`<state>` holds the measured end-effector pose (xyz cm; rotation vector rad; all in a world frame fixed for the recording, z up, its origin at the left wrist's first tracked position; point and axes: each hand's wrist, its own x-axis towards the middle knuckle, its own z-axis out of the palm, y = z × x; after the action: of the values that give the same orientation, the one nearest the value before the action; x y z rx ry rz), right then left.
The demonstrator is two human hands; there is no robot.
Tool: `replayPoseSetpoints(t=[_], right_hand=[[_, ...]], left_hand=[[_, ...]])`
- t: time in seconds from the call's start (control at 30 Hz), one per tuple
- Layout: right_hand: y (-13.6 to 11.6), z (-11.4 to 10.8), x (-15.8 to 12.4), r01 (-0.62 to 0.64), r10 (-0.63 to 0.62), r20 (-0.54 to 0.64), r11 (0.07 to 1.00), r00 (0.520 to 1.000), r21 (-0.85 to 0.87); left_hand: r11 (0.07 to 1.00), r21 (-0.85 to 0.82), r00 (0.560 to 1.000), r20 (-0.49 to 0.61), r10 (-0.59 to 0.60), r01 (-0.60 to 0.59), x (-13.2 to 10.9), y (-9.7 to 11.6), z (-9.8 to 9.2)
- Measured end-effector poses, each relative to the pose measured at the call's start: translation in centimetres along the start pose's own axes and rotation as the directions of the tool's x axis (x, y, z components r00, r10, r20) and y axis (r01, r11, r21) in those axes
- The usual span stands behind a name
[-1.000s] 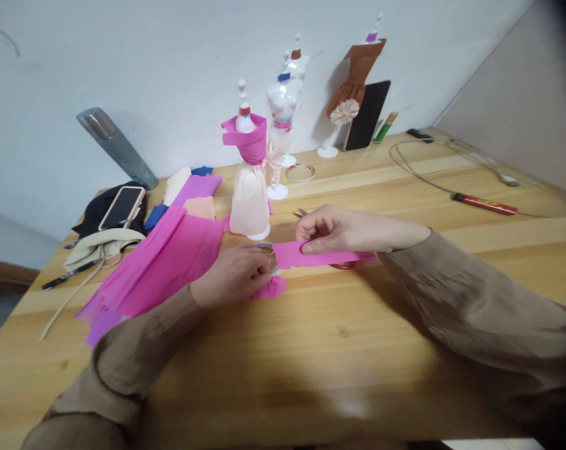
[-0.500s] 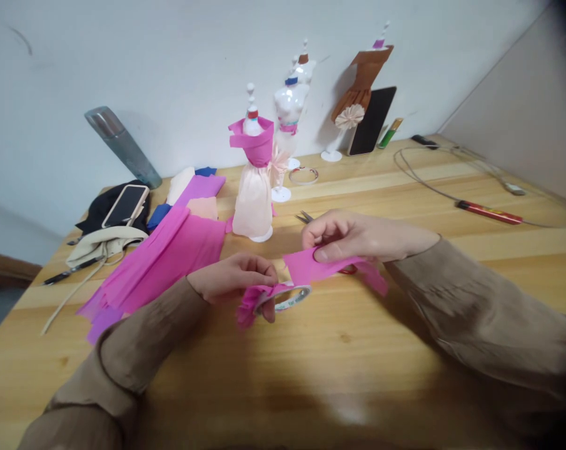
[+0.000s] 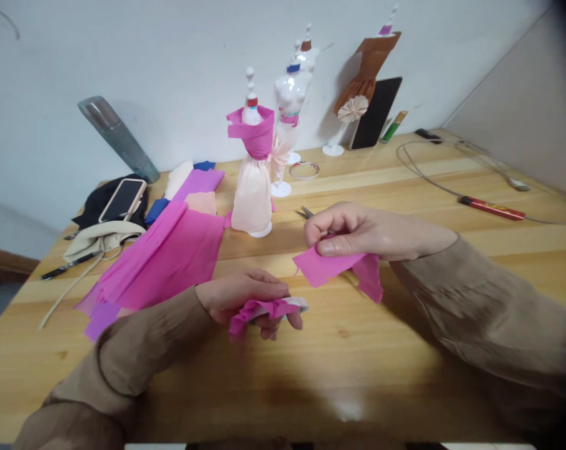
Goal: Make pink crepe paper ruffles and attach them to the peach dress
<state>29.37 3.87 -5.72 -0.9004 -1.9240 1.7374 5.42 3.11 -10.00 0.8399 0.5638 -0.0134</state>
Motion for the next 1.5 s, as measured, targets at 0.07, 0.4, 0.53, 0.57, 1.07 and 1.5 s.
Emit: replayPoseSetpoints(t=[0.07,0.4,0.53,0.57,1.07,1.5], right_hand=[[-0.1,0.0,-0.3,-0.021,0.021,-0.016,1.0,1.0,-0.002],[-1.0,0.5,-0.6,-0.002,0.006,0.026,0.988,1.0,-0.153],[-1.3,1.4,-0.4,-0.001,0.006,0.019,0.966,1.0,-0.258],[-1.3,1.7,-0.3,0.01,-0.003,0.026,0.961,1.0,-0.277],[0.9,3.8,1.0,0.0,-0.037,-0.057,0.833,0.998,-0.553],[2.1,4.6,1.4,-0.06,-0.004,-0.135,0.881,0.991,-0.47]], left_hand=[[1.0,0.018,0.999,0.048,-0.004,0.003,-0.2,-0.1,0.1],[0.864,0.452,0.963,-0.037,0.265,-0.22,-1.2,2.1,0.7],[0.796,0.555,0.957,-0.001,0.29,-0.241,-1.3,2.7,0.3],[0.793,0.56,0.957,-0.002,0.29,-0.24,-1.3,2.7,0.2],[0.752,0.616,0.94,-0.054,0.337,-0.234,-1.0,2.4,0.1],[0.77,0.61,0.942,-0.109,0.316,-0.188,-0.9,2.2,-0.1]])
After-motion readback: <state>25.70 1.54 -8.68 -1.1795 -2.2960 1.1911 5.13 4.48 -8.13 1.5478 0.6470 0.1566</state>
